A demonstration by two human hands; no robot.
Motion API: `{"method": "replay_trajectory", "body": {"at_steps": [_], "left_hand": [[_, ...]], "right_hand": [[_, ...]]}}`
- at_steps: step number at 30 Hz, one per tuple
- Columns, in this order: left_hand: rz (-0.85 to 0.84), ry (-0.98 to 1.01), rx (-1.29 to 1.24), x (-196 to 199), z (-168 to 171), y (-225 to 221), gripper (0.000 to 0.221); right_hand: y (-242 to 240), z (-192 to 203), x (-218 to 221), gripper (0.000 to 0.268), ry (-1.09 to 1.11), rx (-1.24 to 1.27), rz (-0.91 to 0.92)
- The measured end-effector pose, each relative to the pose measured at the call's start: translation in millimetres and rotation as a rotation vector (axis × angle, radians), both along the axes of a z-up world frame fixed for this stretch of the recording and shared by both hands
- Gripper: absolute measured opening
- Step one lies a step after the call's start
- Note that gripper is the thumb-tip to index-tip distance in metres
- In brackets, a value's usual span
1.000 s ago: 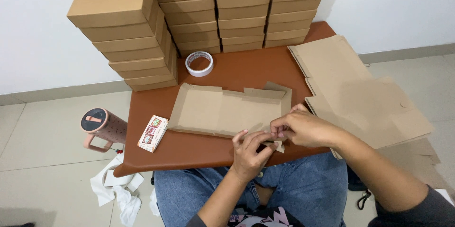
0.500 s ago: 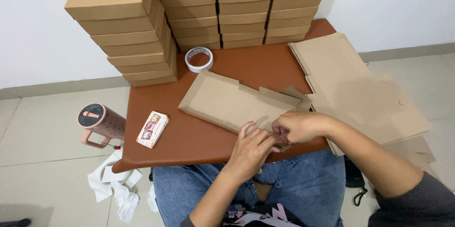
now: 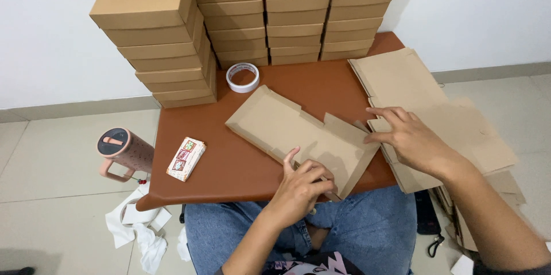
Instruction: Assembling cardboard boxes from flat sheets by folding and tucking flaps.
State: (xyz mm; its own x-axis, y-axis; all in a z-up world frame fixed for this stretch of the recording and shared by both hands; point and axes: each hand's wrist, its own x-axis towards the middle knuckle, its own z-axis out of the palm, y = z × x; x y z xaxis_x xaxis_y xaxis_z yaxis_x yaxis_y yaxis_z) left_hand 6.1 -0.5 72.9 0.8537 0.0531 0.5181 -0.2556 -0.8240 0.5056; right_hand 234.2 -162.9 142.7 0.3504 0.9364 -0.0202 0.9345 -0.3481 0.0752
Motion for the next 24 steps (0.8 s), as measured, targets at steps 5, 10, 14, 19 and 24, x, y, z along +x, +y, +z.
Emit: {"method": "replay_trajectory", "body": {"at_steps": [5, 10, 14, 19, 24], "left_hand": [[-0.021, 0.077, 0.001, -20, 12, 2, 0.013], [0.215, 0.089, 0.135, -38, 8, 34, 0.024], [0.474, 0.046, 0.217, -51, 13, 53, 0.042], [0.313, -0.116, -0.036, -73, 23, 18, 0.038], [0.412, -0.054, -0.037, -77, -2, 1, 0.046]], "right_hand": [[-30, -8, -7, 0.013, 0.156, 0.045, -0.120], [-48, -22, -39, 0.004, 0.397, 0.038, -0.130], [-24, -55, -78, 0.011, 0.456, 0.107, 0.071], [36, -59, -134, 0.022, 0.435, 0.642, 0.352], [51, -36, -133, 0.034, 0.644, 0.477, 0.235]]}}
